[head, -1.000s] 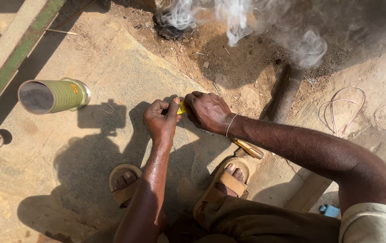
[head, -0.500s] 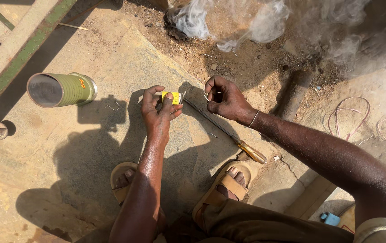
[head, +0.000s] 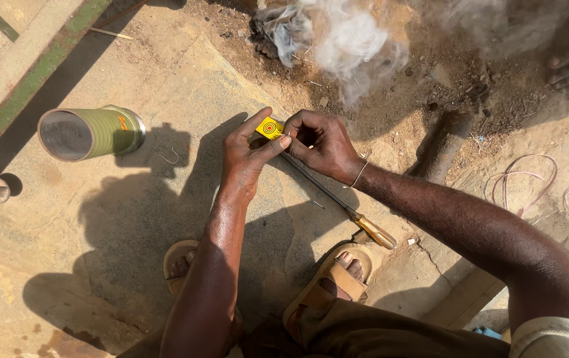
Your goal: The person lights a small fire on the ground using a match, then holds a green corrugated pipe over the flame to heat it. After heating, the person attaches a metal pipe fitting to the softened end of the pipe and uses a wooden mallet to tap the fitting into place.
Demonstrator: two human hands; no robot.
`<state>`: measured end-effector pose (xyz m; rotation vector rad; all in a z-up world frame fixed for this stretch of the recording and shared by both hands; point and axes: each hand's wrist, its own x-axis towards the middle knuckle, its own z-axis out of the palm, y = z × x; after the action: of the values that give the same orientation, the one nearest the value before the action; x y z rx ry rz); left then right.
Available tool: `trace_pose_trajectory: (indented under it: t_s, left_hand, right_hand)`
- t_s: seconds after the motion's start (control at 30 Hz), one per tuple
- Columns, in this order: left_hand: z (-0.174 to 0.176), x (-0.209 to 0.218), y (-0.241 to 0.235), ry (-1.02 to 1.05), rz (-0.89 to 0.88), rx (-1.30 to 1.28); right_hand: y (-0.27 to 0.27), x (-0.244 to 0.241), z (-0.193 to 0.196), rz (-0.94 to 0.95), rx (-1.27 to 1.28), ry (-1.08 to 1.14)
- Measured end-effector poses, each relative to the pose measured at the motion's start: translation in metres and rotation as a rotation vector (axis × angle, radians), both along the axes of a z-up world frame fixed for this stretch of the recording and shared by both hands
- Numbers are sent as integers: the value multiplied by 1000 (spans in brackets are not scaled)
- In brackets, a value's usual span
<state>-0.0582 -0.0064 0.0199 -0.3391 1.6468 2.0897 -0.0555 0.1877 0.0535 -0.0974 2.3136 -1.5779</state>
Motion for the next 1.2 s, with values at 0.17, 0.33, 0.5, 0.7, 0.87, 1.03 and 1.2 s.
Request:
trace_pose_trajectory:
  t_s: [0.17, 0.33, 0.5, 0.7, 0.87, 1.03, 1.2]
  left_hand:
    - [-3, -16, -18, -69, 83, -60]
    - [-18, -21, -29, -146, 194, 255]
    - [-29, -23, -29, -148, 232, 374]
    - [-36, -39, -35, -70, 323, 186]
    - [-52, -54, -29, 17, 320, 6]
    - [-72, -81, -33, 122, 261, -92]
    - [-68, -102, -47, 199, 137, -39]
  right_hand:
    - [-2, -17, 2, -8, -327, 8]
    - [6, -39, 12, 57, 0, 327]
    - [9, -60, 1, 218, 98, 865]
    - [10, -79, -58, -139, 182, 245]
    - [-11, -86, -76, -339, -229, 70]
    - [-51, -79, -78, -566, -302, 547]
    - [-75, -80, -85, -582, 217, 601]
